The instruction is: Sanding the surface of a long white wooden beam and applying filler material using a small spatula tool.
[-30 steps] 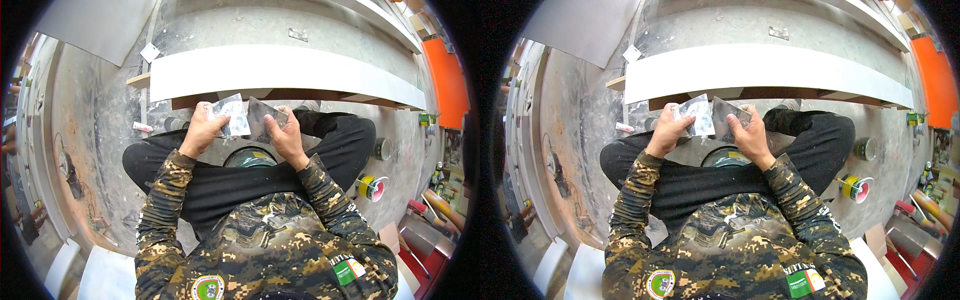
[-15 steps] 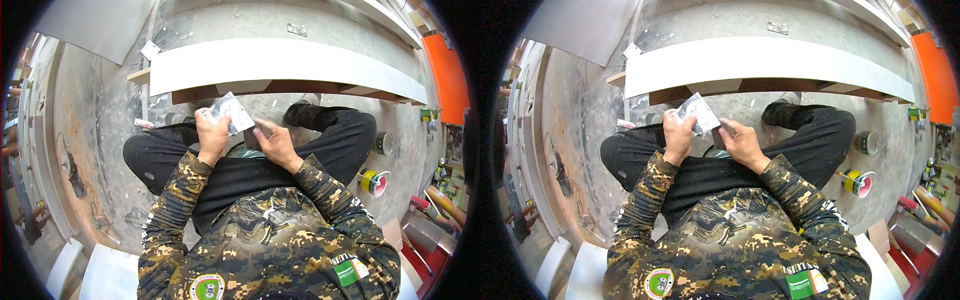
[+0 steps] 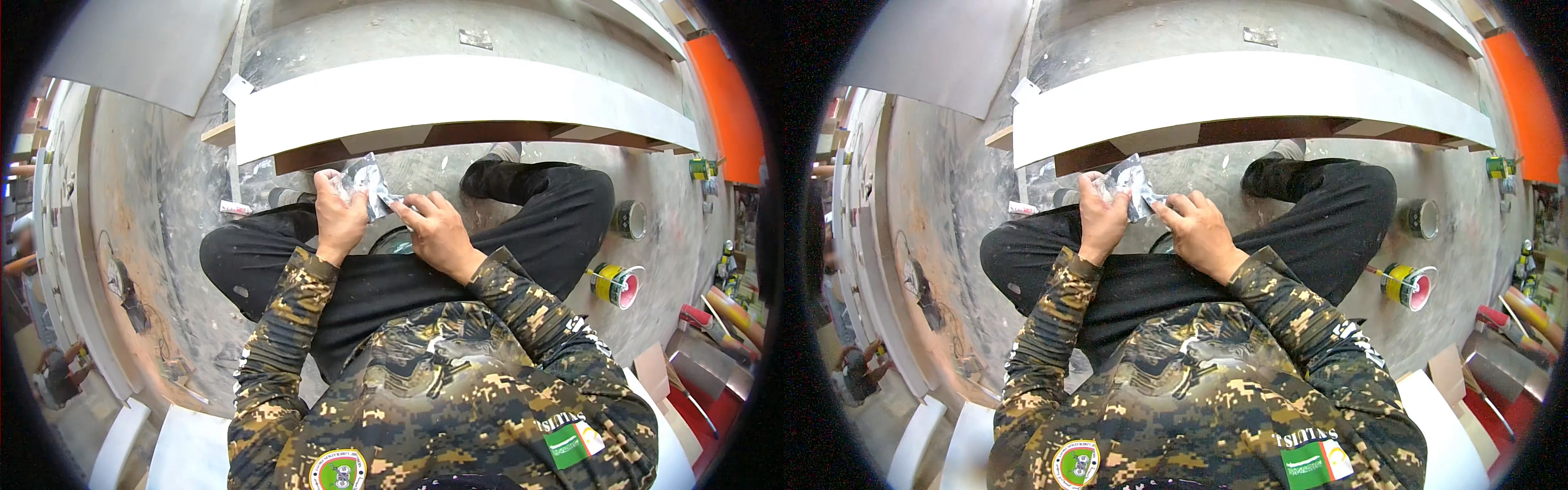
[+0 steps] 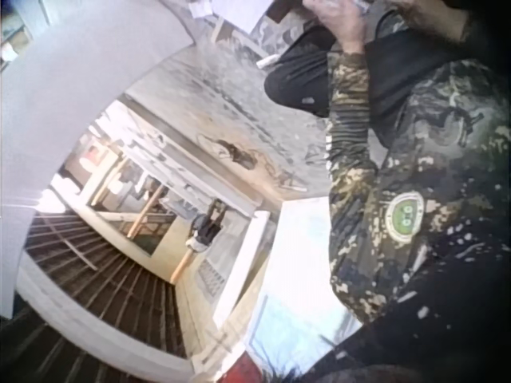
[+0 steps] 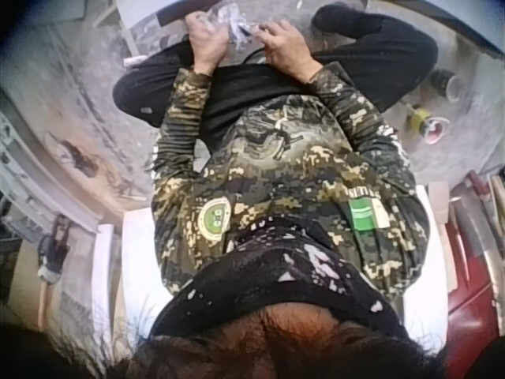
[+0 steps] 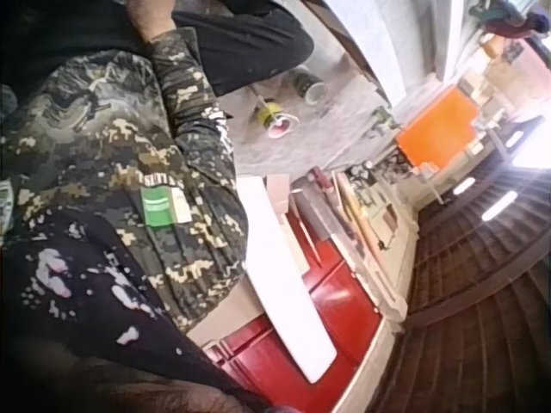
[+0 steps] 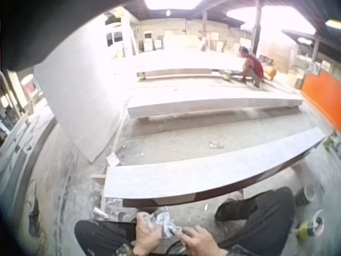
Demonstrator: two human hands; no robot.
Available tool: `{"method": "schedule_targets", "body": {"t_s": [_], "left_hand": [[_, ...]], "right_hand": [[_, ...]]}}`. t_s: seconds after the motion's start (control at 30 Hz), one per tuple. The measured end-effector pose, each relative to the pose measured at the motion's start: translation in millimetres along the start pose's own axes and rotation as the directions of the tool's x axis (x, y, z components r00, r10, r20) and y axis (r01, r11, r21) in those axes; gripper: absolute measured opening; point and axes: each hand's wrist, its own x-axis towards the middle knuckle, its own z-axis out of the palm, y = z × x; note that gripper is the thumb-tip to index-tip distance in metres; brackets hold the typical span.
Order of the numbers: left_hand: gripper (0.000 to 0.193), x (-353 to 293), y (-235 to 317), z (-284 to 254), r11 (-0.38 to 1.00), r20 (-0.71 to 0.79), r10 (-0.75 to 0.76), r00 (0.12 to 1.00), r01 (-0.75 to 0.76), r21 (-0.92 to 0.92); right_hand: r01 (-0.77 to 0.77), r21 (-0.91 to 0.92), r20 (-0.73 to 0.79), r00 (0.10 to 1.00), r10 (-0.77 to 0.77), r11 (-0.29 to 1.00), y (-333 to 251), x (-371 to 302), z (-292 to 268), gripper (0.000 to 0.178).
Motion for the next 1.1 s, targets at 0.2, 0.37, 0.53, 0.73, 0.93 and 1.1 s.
{"method": "schedule_targets", "body": {"t_s": [0.2, 0.37, 0.53, 0.73, 0.93, 1.1], "left_hand": [[0.038, -4, -8, 3, 0.998, 0.126, 0.002, 0.992, 0.007, -0.066], [0.039, -1, -17, 4, 0.997, 0.109, -0.055, 0.992, 0.060, -0.040], [0.035, 5, -18, 10, 0.959, 0.111, -0.203, 0.973, 0.220, -0.178], [0.033, 11, -39, 11, 0.917, 0.083, -0.246, 0.966, 0.259, -0.303], [0.037, 10, -39, 13, 0.885, 0.040, -0.273, 0.961, 0.267, -0.382], [0.038, 8, -36, 16, 0.868, 0.016, -0.306, 0.952, 0.286, -0.406]], "right_hand": [[-0.155, 0.001, -0.091, 0.984, 0.154, 0.988, 39, -1, 24, 0.036], [-0.653, 0.721, 0.259, 0.564, 0.784, 0.232, 62, 4, 19, 0.024], [-0.394, 0.891, 0.405, 0.471, 0.783, -0.224, 73, 0, 30, 0.026], [-0.357, 0.885, 0.440, 0.436, 0.785, -0.298, 70, 4, 21, 0.022], [-0.356, 0.905, 0.378, 0.418, 0.826, -0.234, 77, -2, 28, 0.024], [-0.348, 0.906, 0.371, 0.378, 0.848, -0.242, 77, 2, 18, 0.026]]}}
